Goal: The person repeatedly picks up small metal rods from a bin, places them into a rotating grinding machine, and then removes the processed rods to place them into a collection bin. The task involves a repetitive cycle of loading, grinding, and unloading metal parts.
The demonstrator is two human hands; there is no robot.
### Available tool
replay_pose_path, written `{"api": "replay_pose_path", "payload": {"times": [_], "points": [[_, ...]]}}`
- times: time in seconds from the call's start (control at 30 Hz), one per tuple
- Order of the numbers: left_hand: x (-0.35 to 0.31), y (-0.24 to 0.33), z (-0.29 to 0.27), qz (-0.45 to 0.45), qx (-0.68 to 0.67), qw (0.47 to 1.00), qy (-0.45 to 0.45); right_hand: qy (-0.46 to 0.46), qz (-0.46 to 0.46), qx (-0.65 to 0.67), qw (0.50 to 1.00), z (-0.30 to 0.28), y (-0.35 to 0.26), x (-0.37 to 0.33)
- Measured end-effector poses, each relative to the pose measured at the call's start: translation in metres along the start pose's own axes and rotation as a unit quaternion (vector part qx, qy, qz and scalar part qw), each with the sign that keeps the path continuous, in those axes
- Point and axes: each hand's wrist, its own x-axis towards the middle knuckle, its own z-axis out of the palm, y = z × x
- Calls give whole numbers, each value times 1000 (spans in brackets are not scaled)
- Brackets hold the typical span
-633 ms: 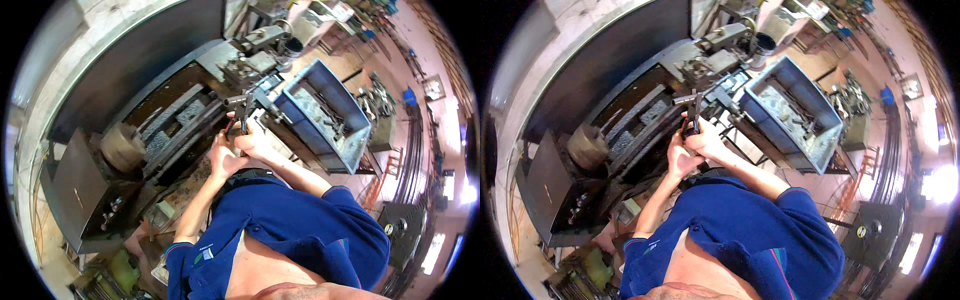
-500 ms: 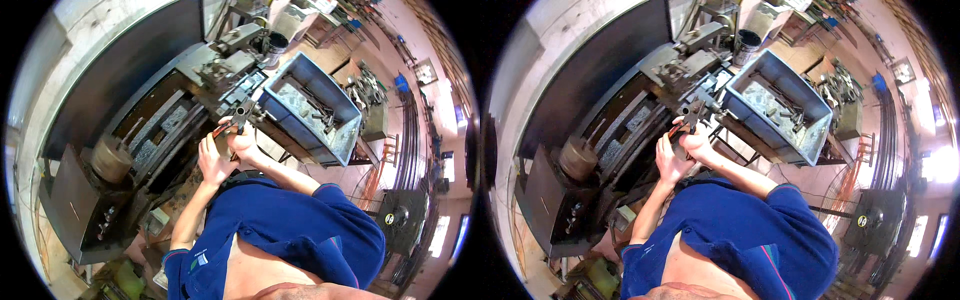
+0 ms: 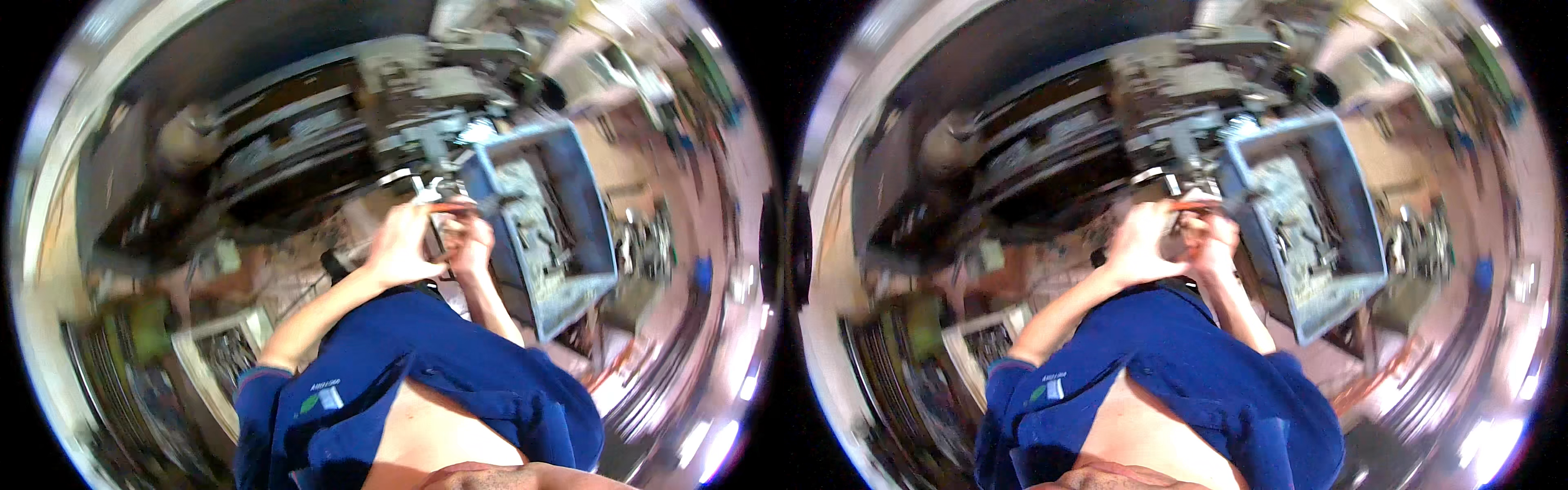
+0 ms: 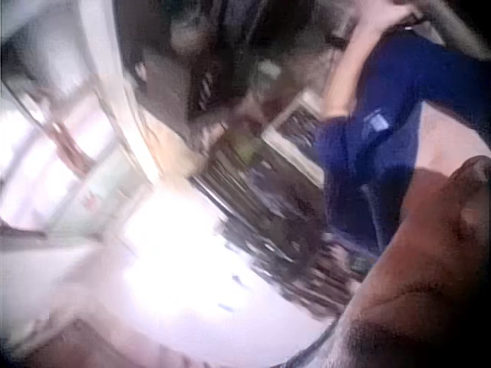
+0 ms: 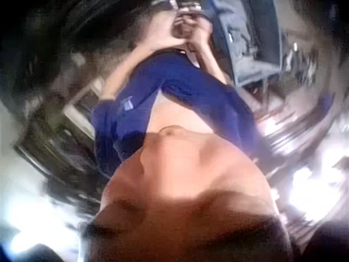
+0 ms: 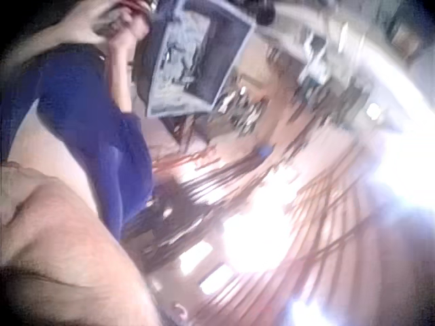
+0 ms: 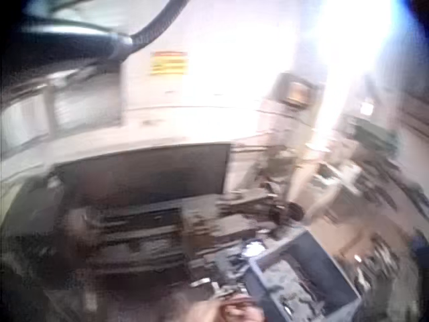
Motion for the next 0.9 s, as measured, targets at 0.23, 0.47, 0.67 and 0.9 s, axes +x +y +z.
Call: {"api": "replay_pose_path", "payload": {"times": [0.23,0.47,0.67,0.9], "points": [[-43,-40,23,4,-47,998,39,-52,-82,214,972,-97,-33,0],[-173,-99,-31,-300,-52,944,129,-209,-22,156,965,-97,-43,14],[-343,-130,-75,-452,17,830,325,-323,105,-46,940,34,62,-24],[-529,-177,-56,-703,118,623,323,-331,323,-200,864,85,153,-27]]}}
